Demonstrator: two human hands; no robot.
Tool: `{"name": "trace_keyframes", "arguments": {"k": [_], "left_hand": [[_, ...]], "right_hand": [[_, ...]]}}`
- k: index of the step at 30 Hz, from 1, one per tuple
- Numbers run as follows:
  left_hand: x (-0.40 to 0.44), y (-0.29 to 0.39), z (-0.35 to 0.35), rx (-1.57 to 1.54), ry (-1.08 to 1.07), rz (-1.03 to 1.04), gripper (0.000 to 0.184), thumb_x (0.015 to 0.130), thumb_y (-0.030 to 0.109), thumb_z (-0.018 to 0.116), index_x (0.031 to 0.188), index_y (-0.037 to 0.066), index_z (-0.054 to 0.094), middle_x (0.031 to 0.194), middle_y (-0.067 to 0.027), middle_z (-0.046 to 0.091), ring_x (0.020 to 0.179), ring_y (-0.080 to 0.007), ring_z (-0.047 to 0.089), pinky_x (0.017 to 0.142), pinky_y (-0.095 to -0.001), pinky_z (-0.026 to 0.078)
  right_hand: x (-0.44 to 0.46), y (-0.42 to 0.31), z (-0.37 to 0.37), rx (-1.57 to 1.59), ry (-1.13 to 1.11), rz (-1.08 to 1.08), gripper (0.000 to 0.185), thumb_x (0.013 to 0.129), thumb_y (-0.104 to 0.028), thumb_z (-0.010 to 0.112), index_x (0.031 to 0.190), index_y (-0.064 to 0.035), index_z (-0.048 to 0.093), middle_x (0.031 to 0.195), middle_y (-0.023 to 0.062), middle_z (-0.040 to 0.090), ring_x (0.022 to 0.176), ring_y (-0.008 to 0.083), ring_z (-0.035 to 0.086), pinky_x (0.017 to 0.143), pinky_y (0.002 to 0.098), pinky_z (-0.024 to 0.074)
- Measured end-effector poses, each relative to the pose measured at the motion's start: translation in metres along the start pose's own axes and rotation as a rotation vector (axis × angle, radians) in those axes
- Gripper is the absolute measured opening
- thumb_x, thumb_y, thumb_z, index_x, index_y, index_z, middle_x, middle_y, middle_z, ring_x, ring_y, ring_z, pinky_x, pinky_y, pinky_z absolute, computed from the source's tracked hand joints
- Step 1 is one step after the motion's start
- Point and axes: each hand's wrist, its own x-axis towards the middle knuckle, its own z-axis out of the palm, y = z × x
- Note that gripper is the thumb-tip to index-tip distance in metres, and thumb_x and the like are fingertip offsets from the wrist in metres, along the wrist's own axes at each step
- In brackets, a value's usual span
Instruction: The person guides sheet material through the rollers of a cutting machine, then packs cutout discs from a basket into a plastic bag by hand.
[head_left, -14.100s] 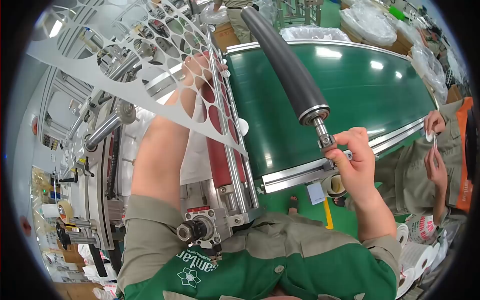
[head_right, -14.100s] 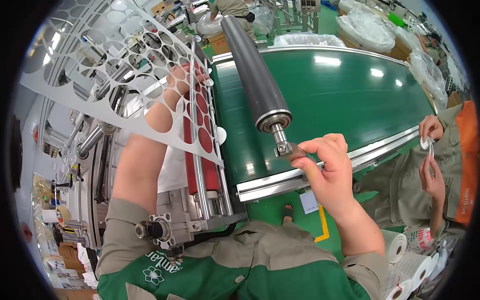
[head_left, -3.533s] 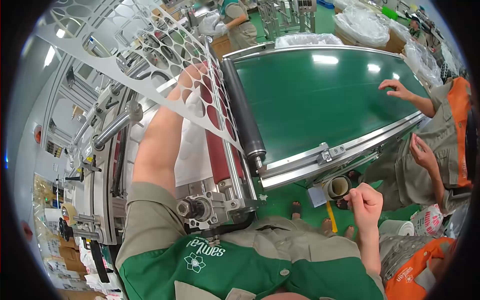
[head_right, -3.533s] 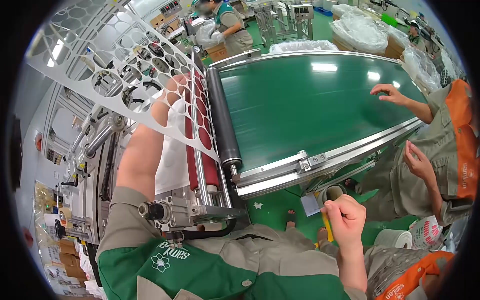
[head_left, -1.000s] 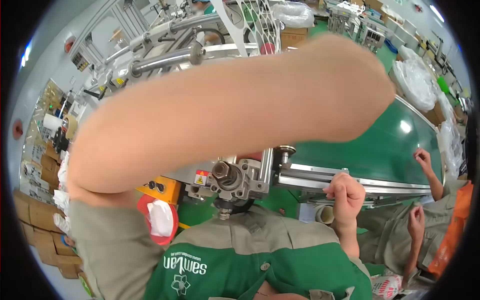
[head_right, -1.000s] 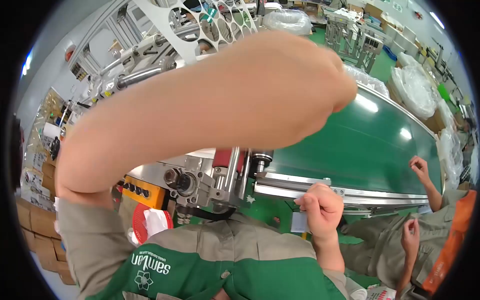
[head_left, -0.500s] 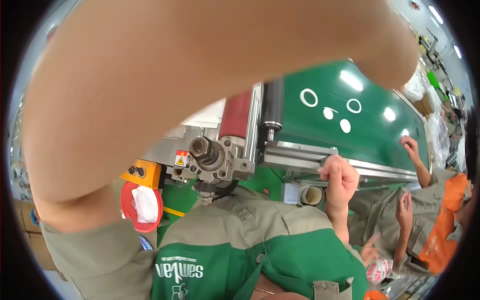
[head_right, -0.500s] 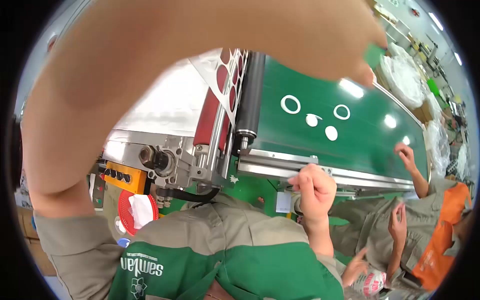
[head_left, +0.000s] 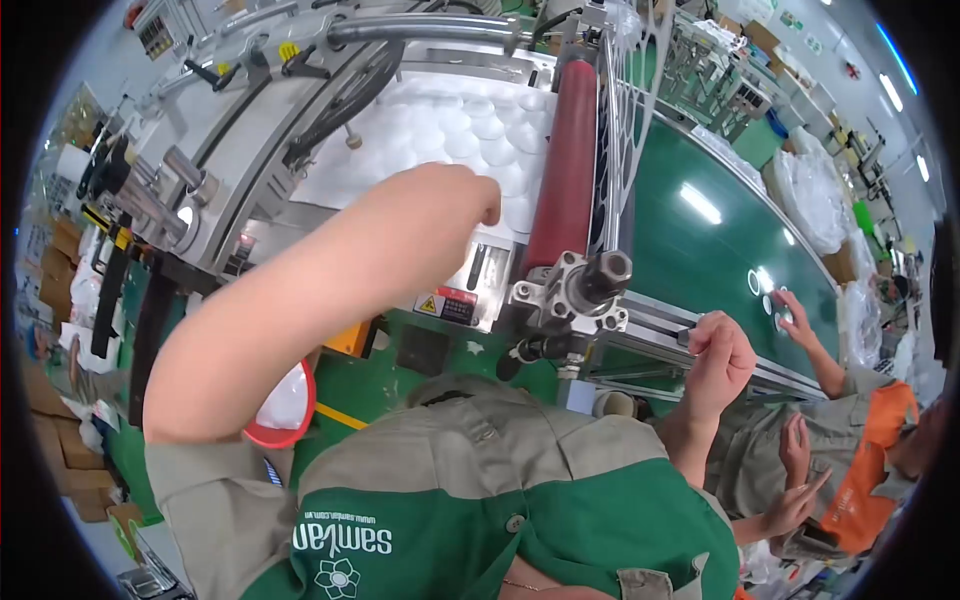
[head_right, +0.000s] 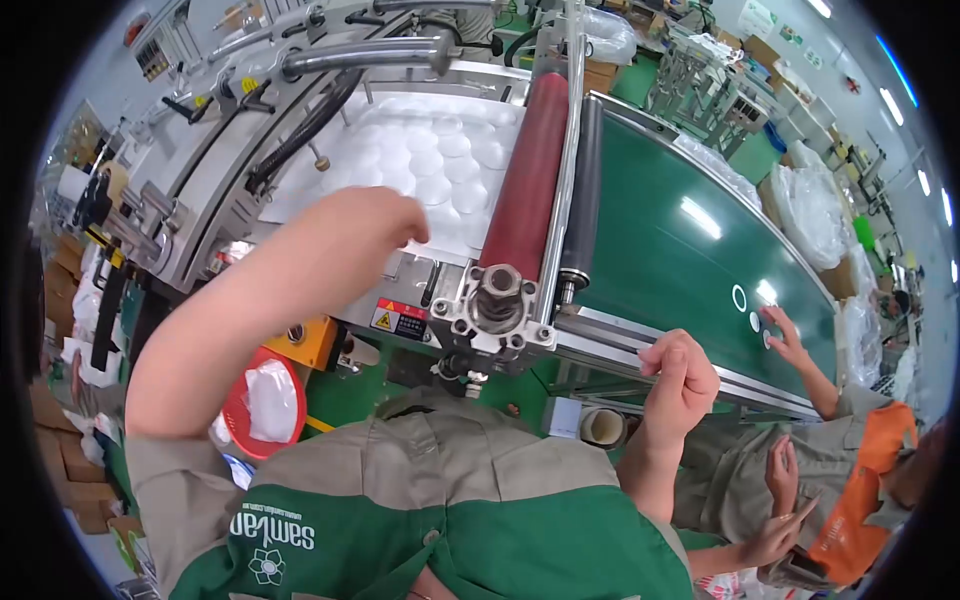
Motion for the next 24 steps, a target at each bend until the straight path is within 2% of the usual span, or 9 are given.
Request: {"name": "trace_keyframes", "arguments": {"k": [1,2,3,4,7,10,20,23,24], "left_hand": [[0.031,-0.002,0.007,0.143,-0.315,-0.215,0.026,0.081,-0.001,0.057,0.105,0.003,0.065,0.103,-0.0169,0.066,0.1,-0.0333,0.062,0.086,-0.0433,0.049],[0.061,-0.021,0.028,0.192,-0.355,-0.29,0.021,0.081,0.002,0.058,0.1,0.004,0.068,0.098,-0.0179,0.068,0.097,-0.0342,0.064,0.084,-0.043,0.05],[0.099,-0.049,0.052,0.275,-0.305,-0.214,0.017,0.081,0.006,0.057,0.09,0.005,0.071,0.09,-0.0179,0.069,0.09,-0.0346,0.067,0.079,-0.0442,0.052],[0.128,-0.062,0.06,0.189,-0.199,-0.287,0.017,0.08,0.013,0.059,0.086,0.007,0.073,0.086,-0.0186,0.07,0.084,-0.0352,0.068,0.076,-0.0442,0.054],[0.205,-0.1,0.077,0.044,-0.068,-0.241,0.039,0.079,0.039,0.068,0.099,0.007,0.074,0.092,-0.0156,0.072,0.085,-0.032,0.068,0.078,-0.0405,0.054],[0.225,-0.094,0.083,0.024,-0.073,-0.307,0.054,0.072,0.051,0.074,0.099,0.005,0.074,0.088,-0.0153,0.072,0.083,-0.0307,0.069,0.075,-0.0392,0.054],[0.257,-0.121,0.122,0.22,-0.287,-0.203,0.059,0.065,0.051,0.081,0.092,-0.001,0.072,0.087,-0.014,0.071,0.071,-0.0264,0.068,0.065,-0.0359,0.054],[0.219,-0.107,0.086,-0.136,-0.185,-0.429,0.047,0.069,0.039,0.082,0.093,0.0,0.071,0.083,-0.0087,0.07,0.064,-0.0181,0.065,0.059,-0.0308,0.052],[0.202,-0.106,0.076,-0.302,-0.059,-0.408,0.04,0.072,0.034,0.079,0.092,0.001,0.07,0.081,-0.008,0.07,0.067,-0.0177,0.066,0.06,-0.0319,0.053]], "right_hand": [[0.0,-0.004,0.003,-0.03,0.001,-0.04,0.038,0.101,-0.016,0.045,0.069,0.0016,0.052,0.065,0.0047,0.048,0.061,0.0113,0.041,0.055,0.0252,0.0293],[-0.003,-0.006,0.005,-0.034,-0.008,-0.04,0.038,0.101,-0.016,0.045,0.069,0.0016,0.052,0.065,0.0047,0.048,0.061,0.0113,0.041,0.055,0.0252,0.0293],[-0.007,-0.008,0.006,-0.016,0.0,-0.055,0.038,0.101,-0.017,0.045,0.069,0.0016,0.051,0.065,0.0047,0.047,0.061,0.0118,0.041,0.056,0.0254,0.0291],[-0.011,-0.01,0.007,0.004,0.015,-0.073,0.038,0.101,-0.017,0.046,0.068,0.0016,0.051,0.064,0.0046,0.047,0.061,0.0123,0.041,0.056,0.0256,0.0289],[-0.025,-0.022,0.007,-0.026,0.03,-0.039,0.039,0.1,-0.018,0.047,0.067,0.0021,0.05,0.064,0.0051,0.047,0.061,0.0129,0.041,0.055,0.0259,0.0287],[-0.038,-0.024,-0.003,-0.079,0.053,0.021,0.039,0.099,-0.019,0.049,0.067,0.0027,0.051,0.064,0.0051,0.048,0.058,0.0112,0.041,0.053,0.0248,0.0281],[-0.041,-0.02,-0.025,-0.156,0.147,0.08,0.036,0.099,-0.016,0.049,0.068,0.0017,0.053,0.066,0.0045,0.051,0.058,0.0093,0.042,0.053,0.0232,0.029],[-0.022,-0.016,-0.026,-0.215,0.085,0.046,0.035,0.099,-0.016,0.048,0.07,0.0024,0.055,0.067,0.0044,0.052,0.057,0.0092,0.042,0.053,0.0235,0.0294],[-0.014,-0.018,-0.022,-0.203,0.035,0.018,0.033,0.099,-0.015,0.049,0.072,0.0025,0.056,0.068,0.0044,0.052,0.058,0.0092,0.043,0.053,0.0235,0.0301]]}}
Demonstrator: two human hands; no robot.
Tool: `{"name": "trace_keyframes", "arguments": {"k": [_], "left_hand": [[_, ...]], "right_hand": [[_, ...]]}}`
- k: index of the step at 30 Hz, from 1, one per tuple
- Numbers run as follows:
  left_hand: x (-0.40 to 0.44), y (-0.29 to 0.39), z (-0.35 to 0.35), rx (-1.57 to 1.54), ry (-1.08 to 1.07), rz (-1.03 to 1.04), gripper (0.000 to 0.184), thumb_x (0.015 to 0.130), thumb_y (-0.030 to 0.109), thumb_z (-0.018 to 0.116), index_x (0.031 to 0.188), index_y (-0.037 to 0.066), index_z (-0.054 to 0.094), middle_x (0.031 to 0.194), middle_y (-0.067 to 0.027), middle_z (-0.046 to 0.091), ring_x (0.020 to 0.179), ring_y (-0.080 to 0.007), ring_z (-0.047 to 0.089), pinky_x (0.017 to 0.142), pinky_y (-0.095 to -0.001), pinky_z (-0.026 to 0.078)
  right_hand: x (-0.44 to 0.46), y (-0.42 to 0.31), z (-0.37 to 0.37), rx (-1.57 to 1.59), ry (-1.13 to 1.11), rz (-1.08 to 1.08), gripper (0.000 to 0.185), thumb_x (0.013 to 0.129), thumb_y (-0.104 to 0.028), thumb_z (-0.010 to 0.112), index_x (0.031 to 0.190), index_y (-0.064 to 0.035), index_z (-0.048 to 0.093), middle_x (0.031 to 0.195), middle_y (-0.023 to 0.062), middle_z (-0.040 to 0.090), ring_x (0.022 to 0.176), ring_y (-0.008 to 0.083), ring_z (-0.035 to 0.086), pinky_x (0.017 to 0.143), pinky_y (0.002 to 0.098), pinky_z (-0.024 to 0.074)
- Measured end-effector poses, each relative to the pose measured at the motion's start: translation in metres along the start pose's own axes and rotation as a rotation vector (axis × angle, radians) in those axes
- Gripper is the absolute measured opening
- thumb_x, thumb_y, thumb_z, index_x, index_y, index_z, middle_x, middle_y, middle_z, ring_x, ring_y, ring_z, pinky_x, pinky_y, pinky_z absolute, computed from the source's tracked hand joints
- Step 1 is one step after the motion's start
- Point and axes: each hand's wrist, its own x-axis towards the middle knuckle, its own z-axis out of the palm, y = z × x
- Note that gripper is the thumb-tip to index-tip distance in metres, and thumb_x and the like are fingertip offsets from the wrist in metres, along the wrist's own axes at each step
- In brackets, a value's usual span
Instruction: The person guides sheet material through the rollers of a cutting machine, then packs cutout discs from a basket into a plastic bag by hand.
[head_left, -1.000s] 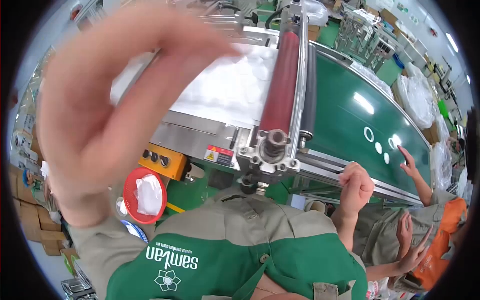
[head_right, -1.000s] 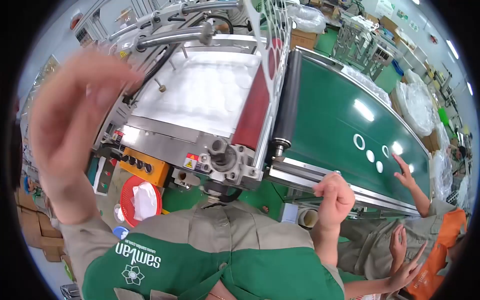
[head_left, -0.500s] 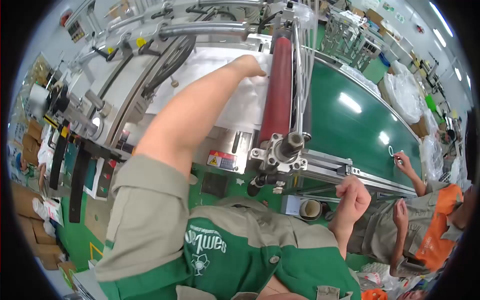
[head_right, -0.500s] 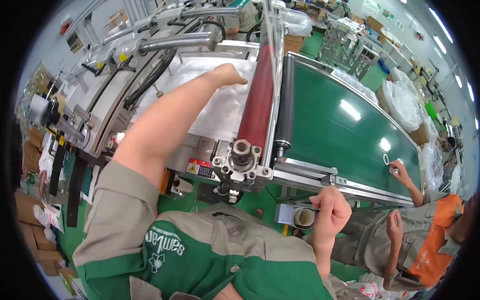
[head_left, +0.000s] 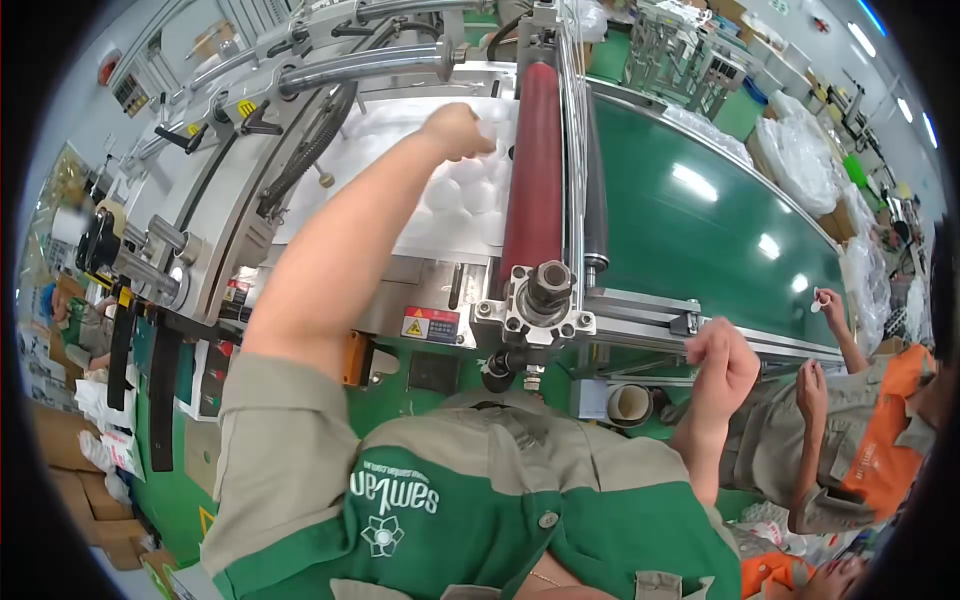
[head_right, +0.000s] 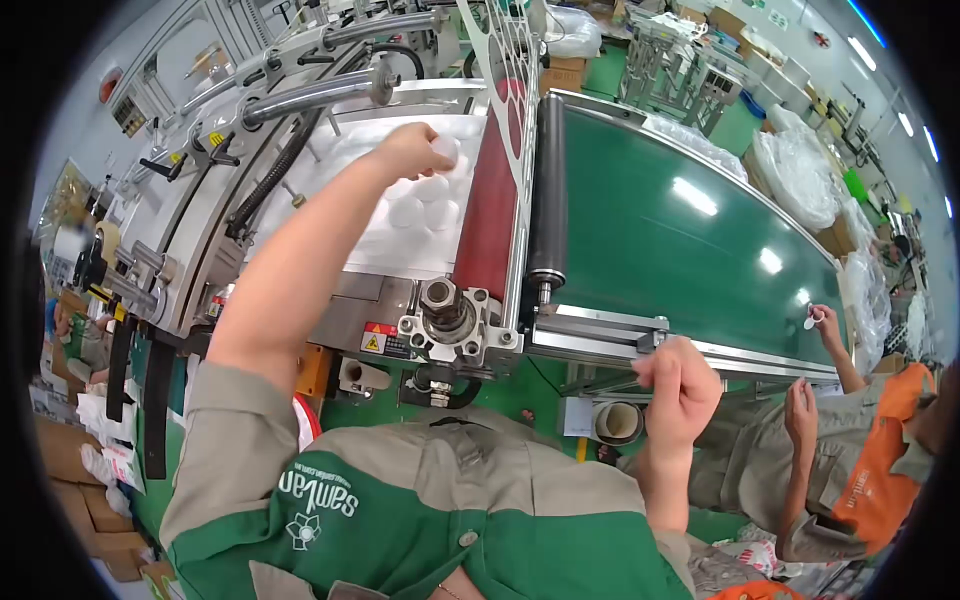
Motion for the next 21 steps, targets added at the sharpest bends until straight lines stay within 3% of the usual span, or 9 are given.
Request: {"name": "trace_keyframes", "arguments": {"k": [1,6,8,11,14,15,16,18,21], "left_hand": [[-0.018,0.001,-0.008,-0.185,0.087,0.041,0.033,0.074,0.029,0.075,0.091,0.002,0.07,0.079,-0.0073,0.07,0.069,-0.0173,0.066,0.062,-0.0331,0.054],[-0.142,0.059,-0.064,-0.043,0.168,0.396,0.015,0.09,0.009,0.061,0.101,-0.001,0.065,0.082,-0.0037,0.066,0.072,-0.0097,0.059,0.066,-0.0259,0.049],[-0.179,0.089,-0.073,-0.11,0.264,0.733,0.014,0.092,0.004,0.059,0.103,-0.002,0.064,0.083,-0.0019,0.064,0.073,-0.008,0.057,0.07,-0.0239,0.048],[-0.203,0.13,-0.078,-0.271,0.126,0.888,0.02,0.087,0.008,0.067,0.104,-0.002,0.064,0.085,-0.0038,0.065,0.075,-0.0095,0.059,0.068,-0.0261,0.048],[-0.251,0.168,-0.11,-0.211,-0.05,0.598,0.016,0.087,0.012,0.063,0.094,-0.003,0.064,0.074,-0.011,0.064,0.065,-0.0195,0.058,0.062,-0.0329,0.047],[-0.258,0.164,-0.109,-0.188,-0.104,0.499,0.017,0.087,0.013,0.061,0.091,-0.003,0.064,0.07,-0.0133,0.063,0.062,-0.0228,0.058,0.061,-0.0351,0.047],[-0.253,0.134,-0.092,-0.192,0.233,0.656,0.02,0.084,0.011,0.066,0.098,-0.002,0.064,0.078,-0.0094,0.065,0.067,-0.0174,0.058,0.064,-0.0317,0.047],[-0.272,0.092,-0.101,-0.13,0.572,0.737,0.03,0.079,0.014,0.073,0.104,-0.003,0.065,0.086,-0.0075,0.067,0.073,-0.0136,0.06,0.067,-0.0284,0.048],[-0.345,0.03,-0.122,-0.209,0.503,0.544,0.036,0.073,0.023,0.075,0.095,-0.006,0.067,0.084,-0.0127,0.069,0.073,-0.0178,0.063,0.063,-0.0279,0.047]], "right_hand": [[0.009,-0.004,0.004,0.015,-0.049,-0.033,0.031,0.099,-0.014,0.049,0.074,0.0026,0.057,0.069,0.0043,0.053,0.059,0.0092,0.043,0.054,0.0236,0.0308],[0.06,-0.037,0.038,-0.024,-0.137,-0.087,0.013,0.094,-0.005,0.055,0.097,0.0041,0.064,0.089,0.0068,0.063,0.081,0.0127,0.056,0.074,0.0238,0.0435],[0.082,-0.051,0.058,-0.018,-0.067,-0.273,0.021,0.092,-0.004,0.058,0.111,0.0046,0.063,0.103,0.0096,0.066,0.092,0.0142,0.058,0.081,0.0262,0.0457],[0.096,-0.088,0.093,-0.047,0.188,-0.156,0.026,0.093,-0.003,0.059,0.117,0.0044,0.061,0.105,0.0093,0.067,0.093,0.0127,0.06,0.08,0.0251,0.0461],[0.102,-0.083,0.076,0.303,0.053,-0.219,0.023,0.094,-0.004,0.06,0.115,0.0042,0.063,0.104,0.0073,0.068,0.092,0.0116,0.061,0.08,0.0233,0.0463],[0.108,-0.071,0.069,0.195,0.099,-0.226,0.022,0.094,-0.004,0.06,0.114,0.004,0.063,0.102,0.0063,0.069,0.091,0.0105,0.061,0.079,0.0219,0.0459],[0.118,-0.056,0.061,0.092,0.148,-0.24,0.02,0.094,-0.004,0.06,0.112,0.0038,0.064,0.101,0.0053,0.069,0.089,0.0093,0.061,0.079,0.0206,0.0456],[0.138,-0.012,0.033,-0.188,0.059,-0.103,0.021,0.095,-0.008,0.06,0.111,0.0039,0.065,0.101,0.0044,0.069,0.089,0.0086,0.06,0.08,0.0217,0.0461],[0.145,0.057,0.007,-0.65,-0.055,-0.026,0.025,0.097,-0.014,0.058,0.117,-0.0006,0.064,0.102,0.0067,0.069,0.088,0.0141,0.062,0.082,0.0255,0.0468]]}}
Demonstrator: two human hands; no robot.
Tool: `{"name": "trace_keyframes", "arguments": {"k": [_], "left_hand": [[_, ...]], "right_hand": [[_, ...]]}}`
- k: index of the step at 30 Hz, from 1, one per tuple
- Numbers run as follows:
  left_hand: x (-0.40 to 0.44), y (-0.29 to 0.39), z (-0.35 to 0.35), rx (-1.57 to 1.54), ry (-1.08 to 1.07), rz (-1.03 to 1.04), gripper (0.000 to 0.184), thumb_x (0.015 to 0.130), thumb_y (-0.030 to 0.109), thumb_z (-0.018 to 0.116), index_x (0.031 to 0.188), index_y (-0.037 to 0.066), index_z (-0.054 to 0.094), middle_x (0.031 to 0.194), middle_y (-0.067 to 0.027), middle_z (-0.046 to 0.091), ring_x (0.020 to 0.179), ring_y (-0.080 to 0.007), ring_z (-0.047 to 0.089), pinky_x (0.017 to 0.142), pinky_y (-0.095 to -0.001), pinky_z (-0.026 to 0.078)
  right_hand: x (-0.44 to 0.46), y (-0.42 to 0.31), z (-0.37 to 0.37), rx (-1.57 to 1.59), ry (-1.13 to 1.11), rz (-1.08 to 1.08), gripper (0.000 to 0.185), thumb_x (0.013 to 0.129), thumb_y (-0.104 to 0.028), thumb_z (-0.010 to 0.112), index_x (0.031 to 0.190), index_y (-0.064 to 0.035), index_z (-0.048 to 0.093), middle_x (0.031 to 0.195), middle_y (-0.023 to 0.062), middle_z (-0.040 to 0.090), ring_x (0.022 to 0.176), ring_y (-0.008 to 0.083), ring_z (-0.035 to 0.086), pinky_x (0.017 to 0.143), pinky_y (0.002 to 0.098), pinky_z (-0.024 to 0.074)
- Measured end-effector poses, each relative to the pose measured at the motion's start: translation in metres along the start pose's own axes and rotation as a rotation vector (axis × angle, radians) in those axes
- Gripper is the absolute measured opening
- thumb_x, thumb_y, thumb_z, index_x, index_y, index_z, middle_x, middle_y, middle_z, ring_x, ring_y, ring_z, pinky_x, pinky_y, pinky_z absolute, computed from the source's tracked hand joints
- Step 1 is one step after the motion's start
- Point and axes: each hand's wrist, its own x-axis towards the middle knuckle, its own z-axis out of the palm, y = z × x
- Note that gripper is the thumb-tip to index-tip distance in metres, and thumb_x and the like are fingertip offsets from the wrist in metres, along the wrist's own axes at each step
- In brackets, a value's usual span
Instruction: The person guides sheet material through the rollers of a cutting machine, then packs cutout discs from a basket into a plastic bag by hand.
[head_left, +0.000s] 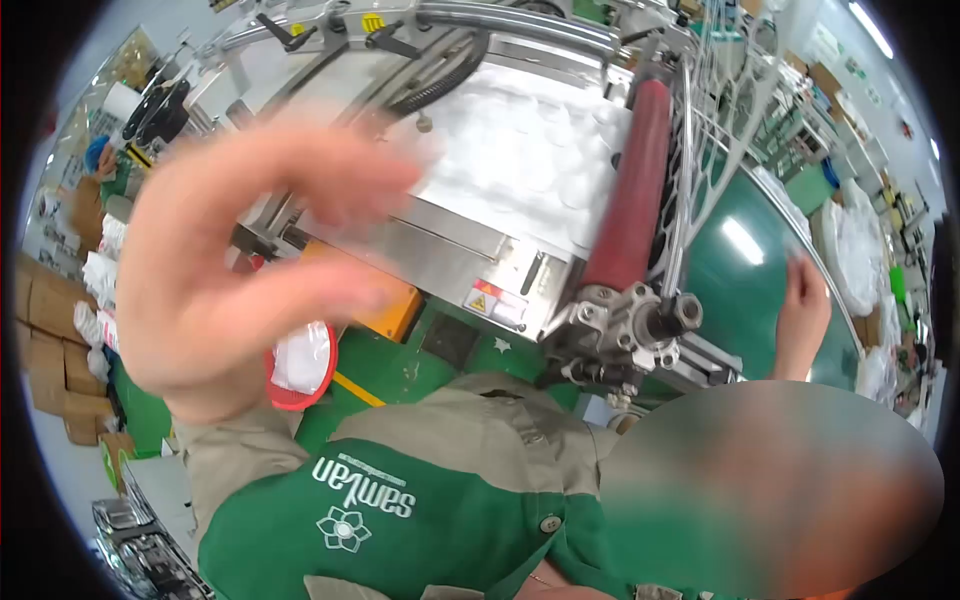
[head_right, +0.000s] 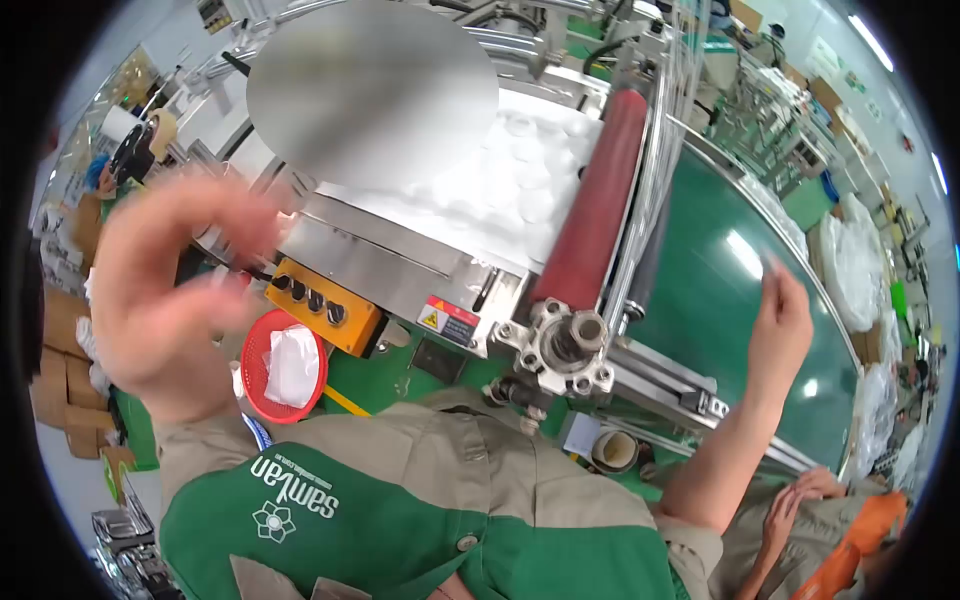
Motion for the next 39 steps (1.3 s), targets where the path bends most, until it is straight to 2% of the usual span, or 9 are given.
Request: {"name": "trace_keyframes", "arguments": {"k": [5,8,9,10,18,20,23,28,39], "left_hand": [[-0.133,-0.083,-0.081,-0.279,-0.562,-0.282,0.04,0.07,0.018,0.084,0.1,-0.005,0.068,0.091,-0.0147,0.072,0.082,-0.0216,0.069,0.073,-0.0319,0.052],[-0.233,-0.134,-0.067,-0.287,-0.111,-0.899,0.031,0.08,0.017,0.076,0.104,-0.002,0.068,0.097,-0.0127,0.071,0.088,-0.018,0.067,0.077,-0.0315,0.052],[-0.257,-0.157,-0.061,-0.163,0.023,-1.056,0.029,0.082,0.017,0.074,0.105,0.0,0.068,0.099,-0.0119,0.071,0.09,-0.017,0.066,0.078,-0.0312,0.051],[-0.271,-0.174,-0.057,0.021,0.071,-1.074,0.033,0.081,0.02,0.074,0.108,0.003,0.067,0.097,-0.0125,0.07,0.09,-0.0199,0.065,0.081,-0.0317,0.05],[-0.372,-0.323,-0.087,0.944,0.451,-0.985,0.04,0.076,0.022,0.071,0.111,0.002,0.066,0.112,-0.0194,0.064,0.109,-0.0367,0.059,0.096,-0.0423,0.046],[-0.368,-0.338,-0.1,0.789,0.588,-0.942,0.035,0.079,0.022,0.07,0.109,0.003,0.067,0.111,-0.0194,0.065,0.108,-0.0364,0.06,0.094,-0.0431,0.047],[-0.308,-0.302,-0.105,0.18,0.394,-0.782,0.012,0.09,0.012,0.062,0.087,0.001,0.064,0.077,-0.0066,0.062,0.069,-0.0134,0.056,0.064,-0.028,0.045],[-0.181,-0.187,-0.082,-0.603,-0.267,-0.117,0.023,0.093,0.009,0.051,0.071,0.003,0.058,0.066,-0.0057,0.057,0.06,-0.0226,0.056,0.06,-0.0326,0.044],[0.037,-0.181,0.157,0.296,-0.204,-0.138,0.031,0.089,0.004,0.047,0.117,-0.002,0.058,0.116,-0.0236,0.059,0.107,-0.0393,0.057,0.093,-0.0456,0.046]], "right_hand": [[-0.014,0.03,0.016,-0.232,-0.252,0.117,0.038,0.096,-0.026,0.058,0.13,-0.0075,0.059,0.124,0.0147,0.063,0.111,0.0257,0.061,0.092,0.0333,0.0452],[-0.022,0.054,0.009,-0.16,-0.199,0.15,0.048,0.095,-0.026,0.06,0.136,-0.003,0.052,0.132,0.0181,0.057,0.122,0.0299,0.054,0.102,0.036,0.0396],[-0.025,0.123,0.001,-0.491,-0.219,-0.388,0.051,0.095,-0.025,0.06,0.136,0.0025,0.049,0.134,0.0178,0.056,0.122,0.0292,0.054,0.103,0.0363,0.0391],[-0.021,0.092,0.004,-0.09,-0.18,0.126,0.053,0.093,-0.024,0.061,0.137,0.0025,0.048,0.133,0.0181,0.056,0.122,0.0308,0.053,0.104,0.0374,0.039],[-0.07,-0.04,-0.003,-0.364,0.165,-0.019,0.034,0.093,-0.031,0.064,0.107,-0.0006,0.068,0.098,0.0211,0.07,0.084,0.0324,0.067,0.073,0.0369,0.0523],[-0.056,0.033,-0.01,-0.317,0.045,0.121,0.049,0.097,-0.031,0.054,0.137,-0.0021,0.05,0.126,0.0212,0.06,0.116,0.0324,0.058,0.098,0.0377,0.0451],[-0.075,0.004,-0.022,-0.272,0.042,0.041,0.042,0.097,-0.016,0.049,0.135,0.0033,0.049,0.132,0.0196,0.056,0.122,0.0283,0.054,0.102,0.0347,0.0412],[-0.097,-0.056,-0.009,0.021,0.076,0.113,0.041,0.096,0.002,0.04,0.136,0.0025,0.048,0.133,0.0141,0.054,0.123,0.0205,0.051,0.103,0.0291,0.0372],[-0.107,-0.05,0.013,0.35,0.195,0.198,0.032,0.102,-0.016,0.05,0.128,0.0008,0.057,0.115,0.0104,0.065,0.109,0.0141,0.058,0.096,0.0266,0.0415]]}}
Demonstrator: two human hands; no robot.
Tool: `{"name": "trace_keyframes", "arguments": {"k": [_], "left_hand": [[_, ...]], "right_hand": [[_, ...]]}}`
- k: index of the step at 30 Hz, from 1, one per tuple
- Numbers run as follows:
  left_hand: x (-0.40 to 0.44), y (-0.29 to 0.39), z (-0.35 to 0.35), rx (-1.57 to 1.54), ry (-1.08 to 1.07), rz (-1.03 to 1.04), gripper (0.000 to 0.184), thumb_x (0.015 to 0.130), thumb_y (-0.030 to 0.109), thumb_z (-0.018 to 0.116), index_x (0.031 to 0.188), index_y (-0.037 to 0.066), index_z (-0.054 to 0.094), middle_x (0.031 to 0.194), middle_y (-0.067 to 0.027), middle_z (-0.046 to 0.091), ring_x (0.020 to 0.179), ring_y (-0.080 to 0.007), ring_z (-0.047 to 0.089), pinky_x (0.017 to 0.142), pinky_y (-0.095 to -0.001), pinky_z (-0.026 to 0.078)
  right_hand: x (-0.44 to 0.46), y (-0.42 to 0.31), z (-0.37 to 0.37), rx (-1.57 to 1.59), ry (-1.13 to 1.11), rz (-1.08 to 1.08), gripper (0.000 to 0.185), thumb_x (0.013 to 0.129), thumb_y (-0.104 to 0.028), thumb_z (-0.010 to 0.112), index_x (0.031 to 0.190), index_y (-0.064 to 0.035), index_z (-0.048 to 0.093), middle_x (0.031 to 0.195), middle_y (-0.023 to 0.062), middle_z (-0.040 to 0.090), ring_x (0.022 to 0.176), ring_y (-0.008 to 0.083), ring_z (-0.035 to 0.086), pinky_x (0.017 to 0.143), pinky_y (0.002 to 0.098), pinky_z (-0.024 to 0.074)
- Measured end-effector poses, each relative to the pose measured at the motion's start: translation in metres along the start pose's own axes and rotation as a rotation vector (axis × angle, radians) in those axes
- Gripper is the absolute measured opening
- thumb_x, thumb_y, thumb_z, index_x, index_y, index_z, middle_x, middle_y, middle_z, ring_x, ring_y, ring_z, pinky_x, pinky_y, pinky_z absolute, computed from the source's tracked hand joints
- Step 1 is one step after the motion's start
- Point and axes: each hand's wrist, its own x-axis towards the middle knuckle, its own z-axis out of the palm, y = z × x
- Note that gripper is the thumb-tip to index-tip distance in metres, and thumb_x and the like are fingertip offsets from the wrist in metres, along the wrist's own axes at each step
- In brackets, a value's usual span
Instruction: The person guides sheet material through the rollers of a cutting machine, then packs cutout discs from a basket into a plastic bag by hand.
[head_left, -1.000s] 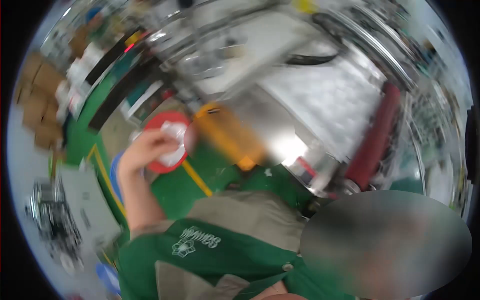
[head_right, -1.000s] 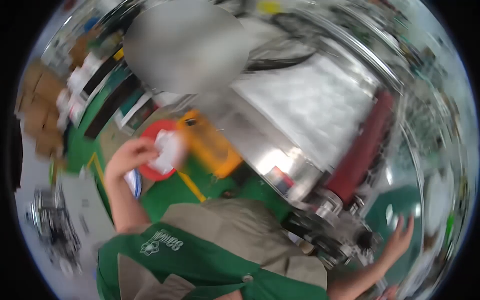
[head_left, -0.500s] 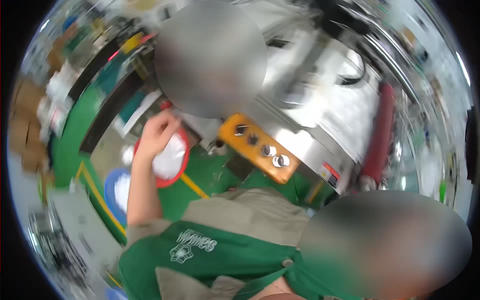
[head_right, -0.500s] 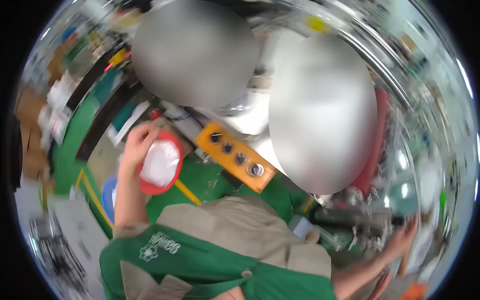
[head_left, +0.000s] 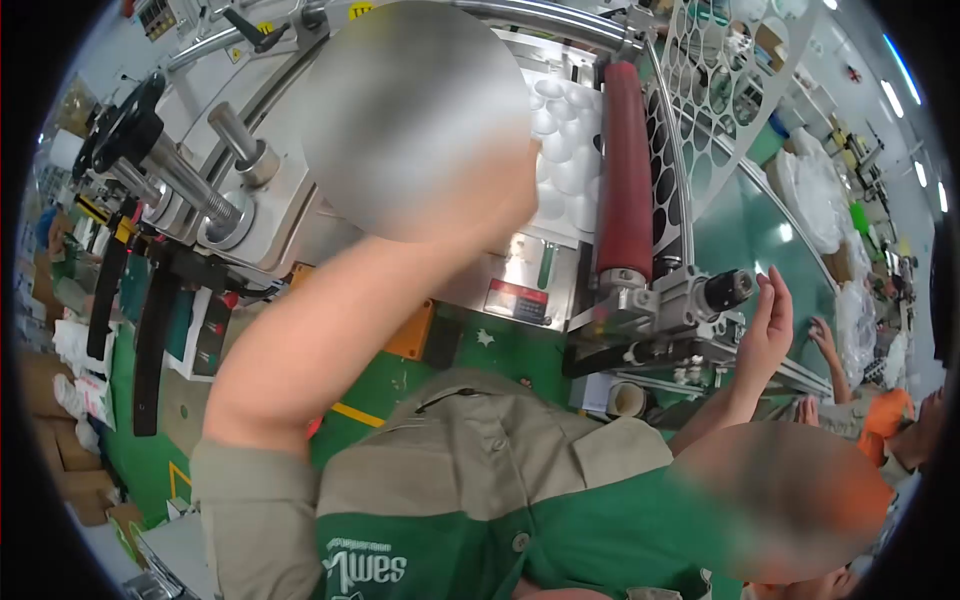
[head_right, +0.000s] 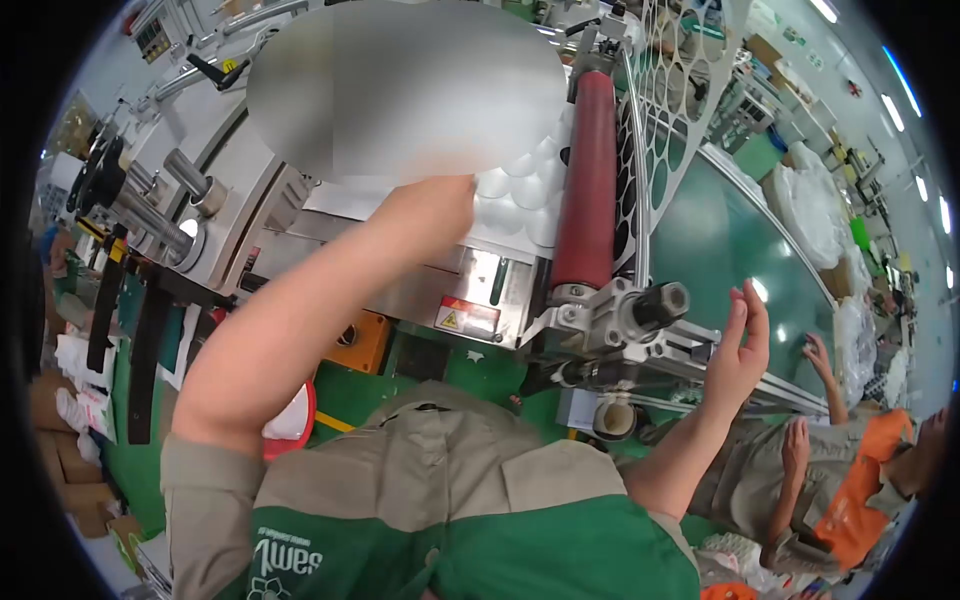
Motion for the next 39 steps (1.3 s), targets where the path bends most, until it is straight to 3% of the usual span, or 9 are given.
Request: {"name": "trace_keyframes", "arguments": {"k": [5,8,11,18,22,26,34,35,39], "left_hand": [[0.123,-0.043,0.054,0.154,-0.085,-0.326,0.039,0.093,0.021,0.049,0.124,-0.001,0.054,0.123,-0.0234,0.057,0.122,-0.0379,0.05,0.102,-0.0457,0.041],[0.163,-0.076,0.085,0.258,0.05,-0.419,0.055,0.095,0.036,0.048,0.138,0.0,0.043,0.136,-0.0221,0.05,0.135,-0.036,0.038,0.111,-0.0508,0.028],[0.185,-0.083,0.082,0.313,-0.119,-0.58,0.077,0.097,0.052,0.035,0.151,-0.001,0.02,0.153,-0.0226,0.03,0.146,-0.0335,0.019,0.117,-0.0501,0.004],[0.21,-0.099,0.115,0.296,-0.138,-0.515,0.074,0.098,0.053,0.031,0.151,0.002,0.022,0.152,-0.0209,0.033,0.142,-0.0328,0.03,0.117,-0.0514,0.01],[0.209,-0.1,0.128,0.378,0.133,-0.497,0.075,0.098,0.054,0.031,0.15,0.001,0.021,0.144,-0.0208,0.044,0.136,-0.0332,0.039,0.116,-0.054,0.014],[0.208,-0.08,0.109,0.347,-0.08,-0.614,0.082,0.096,0.06,0.027,0.152,0.002,0.016,0.145,-0.0211,0.043,0.136,-0.0345,0.041,0.117,-0.0536,0.005],[0.211,-0.106,0.122,0.386,0.061,-0.456,0.068,0.098,0.048,0.03,0.15,0.004,0.025,0.155,-0.0195,0.027,0.144,-0.0376,0.023,0.115,-0.0606,0.005],[0.205,-0.101,0.122,0.459,0.001,-0.445,0.059,0.099,0.046,0.034,0.144,0.009,0.042,0.156,-0.0194,0.024,0.147,-0.0356,0.014,0.116,-0.0587,0.006],[0.183,-0.064,0.104,0.527,-0.131,-0.408,0.055,0.098,0.045,0.036,0.142,0.012,0.046,0.156,-0.0169,0.026,0.147,-0.0348,0.015,0.115,-0.0598,0.004]], "right_hand": [[-0.012,-0.012,0.005,0.157,-0.064,0.044,0.031,0.101,-0.012,0.05,0.128,0.0013,0.056,0.117,0.0119,0.063,0.11,0.0162,0.058,0.098,0.0292,0.042],[-0.021,-0.012,-0.003,0.103,-0.15,0.061,0.032,0.099,-0.01,0.052,0.128,0.0004,0.056,0.116,0.0127,0.063,0.111,0.0173,0.058,0.098,0.0303,0.0419],[-0.03,-0.006,-0.014,0.093,-0.144,0.103,0.032,0.098,-0.009,0.053,0.129,0.0008,0.056,0.117,0.0135,0.063,0.112,0.018,0.057,0.099,0.0308,0.0415],[-0.039,0.009,-0.03,0.158,-0.048,0.192,0.032,0.098,-0.006,0.051,0.129,0.0022,0.054,0.119,0.0138,0.062,0.113,0.0178,0.057,0.098,0.0299,0.042],[-0.044,0.023,-0.033,0.123,-0.055,0.21,0.032,0.099,-0.006,0.051,0.129,0.0027,0.055,0.12,0.0143,0.062,0.113,0.0183,0.058,0.099,0.0302,0.0421],[-0.05,0.032,-0.033,0.08,-0.073,0.179,0.031,0.099,-0.007,0.052,0.127,0.0033,0.055,0.119,0.0142,0.063,0.113,0.019,0.058,0.099,0.0309,0.0428],[-0.052,0.032,-0.037,0.059,-0.041,0.237,0.029,0.098,-0.01,0.053,0.124,0.0017,0.059,0.115,0.0119,0.064,0.11,0.0173,0.059,0.097,0.0297,0.0433],[-0.052,0.033,-0.039,0.055,-0.055,0.219,0.028,0.098,-0.01,0.054,0.123,0.0019,0.059,0.114,0.0107,0.064,0.108,0.0162,0.059,0.096,0.0291,0.0435],[-0.054,0.037,-0.04,0.038,-0.029,0.222,0.028,0.098,-0.009,0.053,0.123,0.0021,0.059,0.112,0.0098,0.064,0.106,0.0158,0.059,0.095,0.0288,0.0439]]}}
